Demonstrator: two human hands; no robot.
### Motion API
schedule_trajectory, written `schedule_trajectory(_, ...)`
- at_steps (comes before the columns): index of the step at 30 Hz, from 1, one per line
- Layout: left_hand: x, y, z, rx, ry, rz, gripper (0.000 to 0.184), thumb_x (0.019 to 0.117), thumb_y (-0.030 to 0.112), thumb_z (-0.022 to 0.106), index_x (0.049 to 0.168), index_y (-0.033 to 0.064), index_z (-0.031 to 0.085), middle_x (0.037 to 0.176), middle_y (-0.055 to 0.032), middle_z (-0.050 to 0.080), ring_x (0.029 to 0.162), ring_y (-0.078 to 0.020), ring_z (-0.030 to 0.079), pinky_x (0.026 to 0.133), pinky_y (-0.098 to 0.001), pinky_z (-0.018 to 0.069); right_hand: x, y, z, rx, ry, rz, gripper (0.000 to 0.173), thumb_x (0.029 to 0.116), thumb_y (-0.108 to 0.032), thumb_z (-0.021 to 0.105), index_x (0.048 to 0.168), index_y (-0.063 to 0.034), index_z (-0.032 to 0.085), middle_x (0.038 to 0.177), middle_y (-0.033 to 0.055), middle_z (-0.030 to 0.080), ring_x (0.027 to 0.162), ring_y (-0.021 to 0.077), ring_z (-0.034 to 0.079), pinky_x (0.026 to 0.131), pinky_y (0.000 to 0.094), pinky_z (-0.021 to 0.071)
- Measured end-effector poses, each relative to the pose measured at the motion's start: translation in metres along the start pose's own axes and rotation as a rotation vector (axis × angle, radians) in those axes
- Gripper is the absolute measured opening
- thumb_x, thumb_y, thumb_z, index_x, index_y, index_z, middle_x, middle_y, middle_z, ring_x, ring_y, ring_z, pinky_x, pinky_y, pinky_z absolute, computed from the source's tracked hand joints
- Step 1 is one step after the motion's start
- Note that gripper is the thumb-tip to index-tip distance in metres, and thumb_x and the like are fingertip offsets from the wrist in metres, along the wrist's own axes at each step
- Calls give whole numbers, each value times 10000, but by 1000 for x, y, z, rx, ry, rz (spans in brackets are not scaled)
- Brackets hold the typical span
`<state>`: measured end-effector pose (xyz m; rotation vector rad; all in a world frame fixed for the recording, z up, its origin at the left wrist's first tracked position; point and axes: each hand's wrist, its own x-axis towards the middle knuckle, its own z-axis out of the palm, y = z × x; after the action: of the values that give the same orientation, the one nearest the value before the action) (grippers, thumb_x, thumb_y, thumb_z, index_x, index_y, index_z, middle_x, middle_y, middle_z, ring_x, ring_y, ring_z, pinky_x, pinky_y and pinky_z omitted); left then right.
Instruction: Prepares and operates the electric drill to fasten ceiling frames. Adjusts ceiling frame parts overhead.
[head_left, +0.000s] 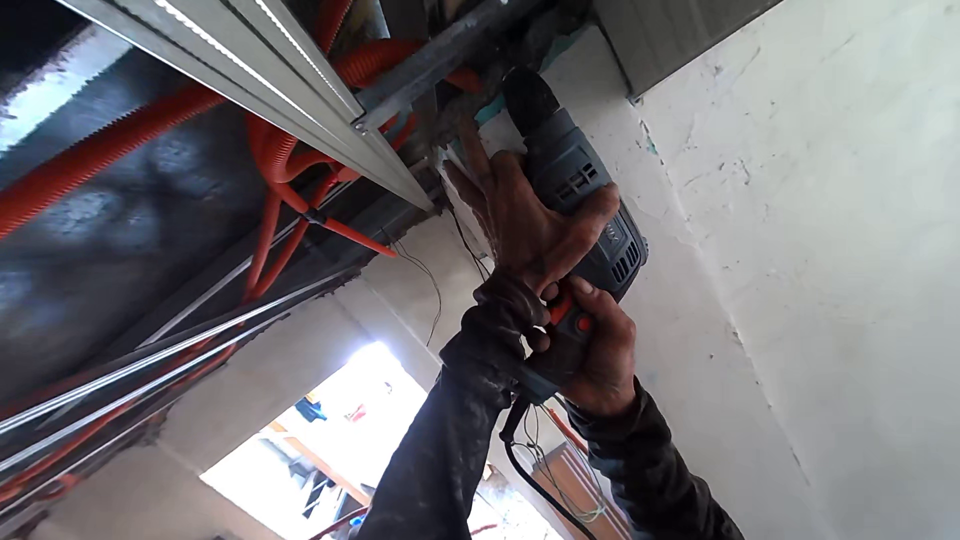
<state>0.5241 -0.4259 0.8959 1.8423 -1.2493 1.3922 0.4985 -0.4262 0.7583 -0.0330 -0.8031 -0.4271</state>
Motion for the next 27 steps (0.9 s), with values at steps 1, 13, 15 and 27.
schedule_trajectory(1,1,0,0,-4,1,-2,722,653,615,778,1042,31,608,1665,-295,129,1540,-498,104,1250,-610,77,0,0,0,-4,2,-4,286,921,-323,695,994,-47,683,846,133,698,630,188,695,564,329,614)
schedule_trajectory(13,-4,-3,0,40,-69,13,783,607,754,745,989,78,642,1680,-302,19,1504,-607,-16,1200,-694,118,-14,-3,-13,-3,1,-14,298,902,-267,731,1038,-8,675,899,144,704,685,199,709,599,334,621)
schedule_trajectory(15,-4,-5,2,17,-76,15,813,593,795,731,978,82,666,1686,-289,12,1500,-615,-26,1186,-723,106,-16,-1,-17,-51,-11,-29,292,901,-280,733,1023,-18,695,895,132,711,687,190,708,612,327,619)
schedule_trajectory(27,-125,13,-58,-717,9,-331,739,829,457,787,1390,55,524,1462,-64,534,1309,-152,552,1072,-399,512,-111,-3,-27,-739,39,-13,252,929,-277,730,1131,-128,702,952,47,764,821,141,735,767,359,631)
